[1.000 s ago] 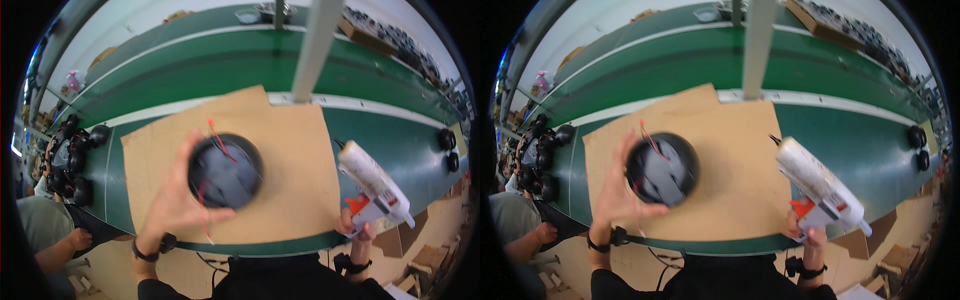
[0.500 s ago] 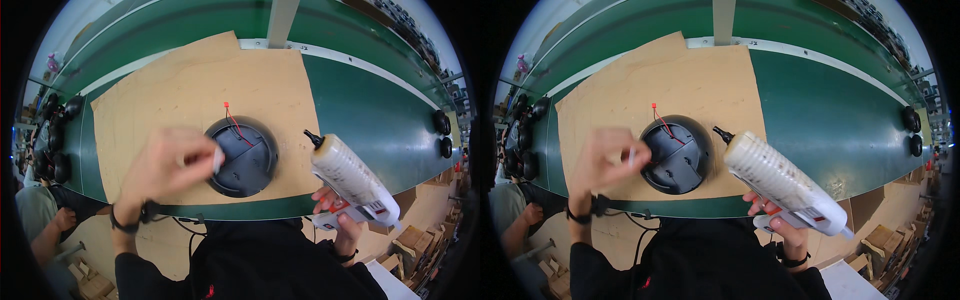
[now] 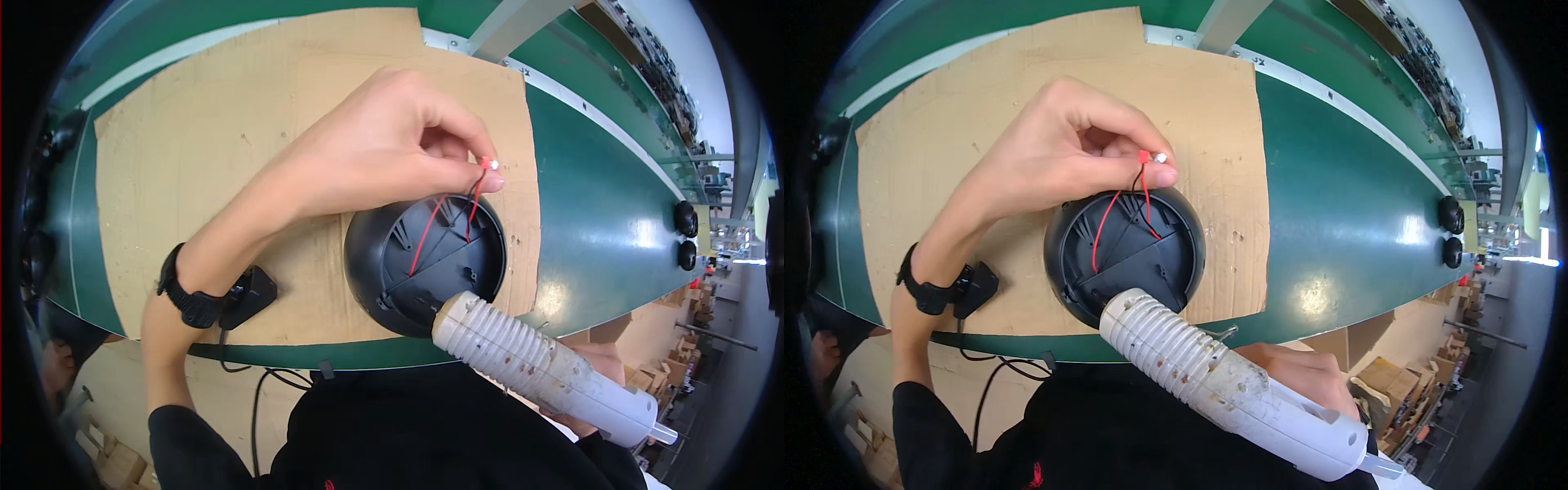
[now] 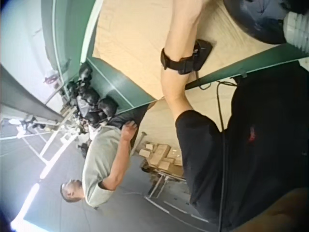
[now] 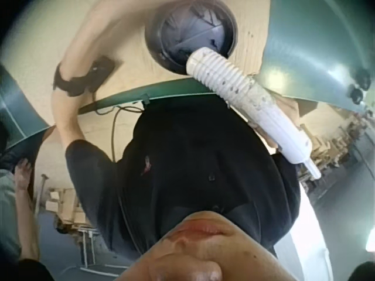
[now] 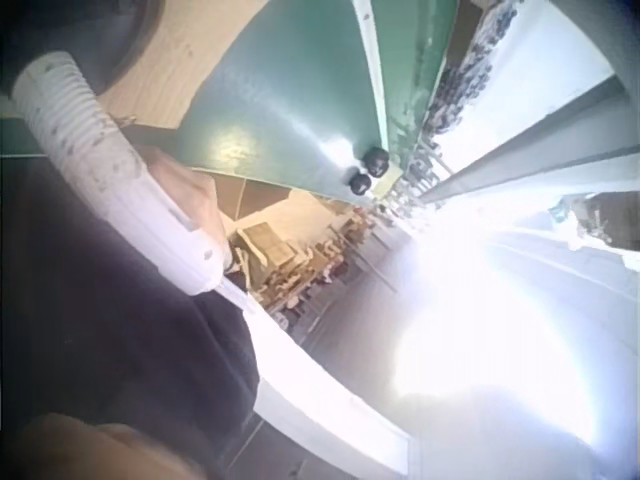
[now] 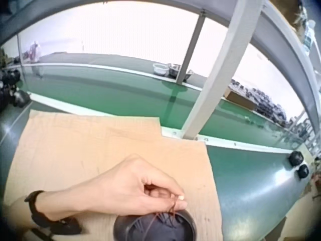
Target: Applying hot glue to wires inside a black plastic spherical component.
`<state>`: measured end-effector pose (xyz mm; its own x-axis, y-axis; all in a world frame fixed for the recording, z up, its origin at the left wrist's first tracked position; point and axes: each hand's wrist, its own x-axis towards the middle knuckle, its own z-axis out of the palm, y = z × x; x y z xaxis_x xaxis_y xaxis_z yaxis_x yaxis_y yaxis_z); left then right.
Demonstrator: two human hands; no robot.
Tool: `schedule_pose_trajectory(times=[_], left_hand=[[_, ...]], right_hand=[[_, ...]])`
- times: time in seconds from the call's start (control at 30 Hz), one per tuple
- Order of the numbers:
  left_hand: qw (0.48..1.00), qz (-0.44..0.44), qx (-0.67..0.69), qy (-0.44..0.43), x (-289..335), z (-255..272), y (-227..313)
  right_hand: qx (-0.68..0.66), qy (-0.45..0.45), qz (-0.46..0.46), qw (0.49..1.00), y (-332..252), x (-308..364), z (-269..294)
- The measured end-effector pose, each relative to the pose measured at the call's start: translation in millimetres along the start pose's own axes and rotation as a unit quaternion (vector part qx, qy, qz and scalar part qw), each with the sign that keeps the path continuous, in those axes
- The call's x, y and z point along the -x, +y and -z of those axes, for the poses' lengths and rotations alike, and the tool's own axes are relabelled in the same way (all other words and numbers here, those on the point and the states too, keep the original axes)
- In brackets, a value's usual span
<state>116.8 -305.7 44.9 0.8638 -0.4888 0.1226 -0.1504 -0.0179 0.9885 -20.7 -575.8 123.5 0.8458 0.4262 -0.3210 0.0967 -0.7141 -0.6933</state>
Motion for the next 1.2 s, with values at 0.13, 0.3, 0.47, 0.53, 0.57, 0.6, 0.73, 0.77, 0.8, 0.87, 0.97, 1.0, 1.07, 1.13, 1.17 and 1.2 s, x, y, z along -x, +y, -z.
schedule_pose_trajectory(times=[0.13, 0.3, 0.47, 0.53, 0.57, 0.6, 0.73, 0.77, 0.8, 0.87, 0.97, 1.0, 1.07, 1.13, 1.17, 1.2], left_hand=[[0.999, -0.007, -0.037, 0.003, 5.1, 7.0, -5.7], [0.998, -0.055, -0.009, 0.0, 1.9, 6.6, -8.1], [0.999, -0.044, -0.023, -0.009, -0.1, 8.3, -8.3], [0.998, -0.04, -0.04, -0.004, 1.5, 8.4, -6.3], [0.998, -0.04, -0.039, -0.004, 1.8, 7.8, -5.5], [0.999, -0.027, -0.02, -0.006, 2.2, 6.6, -4.3], [0.985, -0.023, 0.035, -0.165, -5.5, 39.5, 10.4], [0.985, -0.03, 0.038, -0.168, -4.3, 33.0, 14.6], [0.993, -0.048, -0.038, -0.101, 3.3, 22.8, 20.3], [0.991, -0.067, -0.113, -0.032, 7.3, 18.7, 23.9], [0.993, -0.045, -0.085, -0.07, 3.4, 28.3, 20.0], [0.994, -0.04, -0.036, -0.097, 2.0, 32.0, 13.8], [0.992, -0.035, 0.013, -0.124, 5.2, 31.0, 13.7], [0.991, -0.042, -0.118, -0.042, 13.3, 23.2, 26.3], [0.991, -0.051, -0.112, -0.047, 5.0, 24.1, 36.3], [0.992, 0.054, -0.09, -0.068, -6.3, 26.0, 51.9]], right_hand=[[0.067, -0.001, 0.032, 0.997, -6.9, -15.1, -1.4], [0.079, 0.015, -0.044, 0.996, -15.8, -12.1, -0.7], [0.052, 0.034, -0.111, 0.992, -14.8, -9.4, -1.6], [0.11, 0.01, -0.001, 0.994, -9.3, -8.8, 0.0], [0.111, 0.009, -0.002, 0.994, -6.5, -4.7, 0.4], [0.103, 0.004, -0.045, 0.994, -3.6, 2.3, 0.2], [0.067, -0.011, -0.082, 0.994, 3.2, 11.4, -0.7], [0.073, -0.006, -0.086, 0.994, 1.8, 15.1, 0.7], [0.068, -0.008, -0.099, 0.993, 4.2, 16.2, -0.1], [0.064, -0.009, -0.113, 0.992, 3.6, 15.0, -0.4], [0.117, -0.02, -0.109, 0.987, -13.3, 2.3, 2.0], [0.098, -0.035, -0.106, 0.989, -22.2, -3.9, 3.7], [0.079, -0.05, -0.102, 0.99, -28.7, -9.9, 4.1], [0.09, -0.019, -0.031, 0.995, -30.0, -11.6, 4.3], [0.096, -0.013, -0.039, 0.995, -31.0, -9.3, 4.4], [0.114, 0.004, -0.029, 0.993, -30.6, -7.0, 4.1]])
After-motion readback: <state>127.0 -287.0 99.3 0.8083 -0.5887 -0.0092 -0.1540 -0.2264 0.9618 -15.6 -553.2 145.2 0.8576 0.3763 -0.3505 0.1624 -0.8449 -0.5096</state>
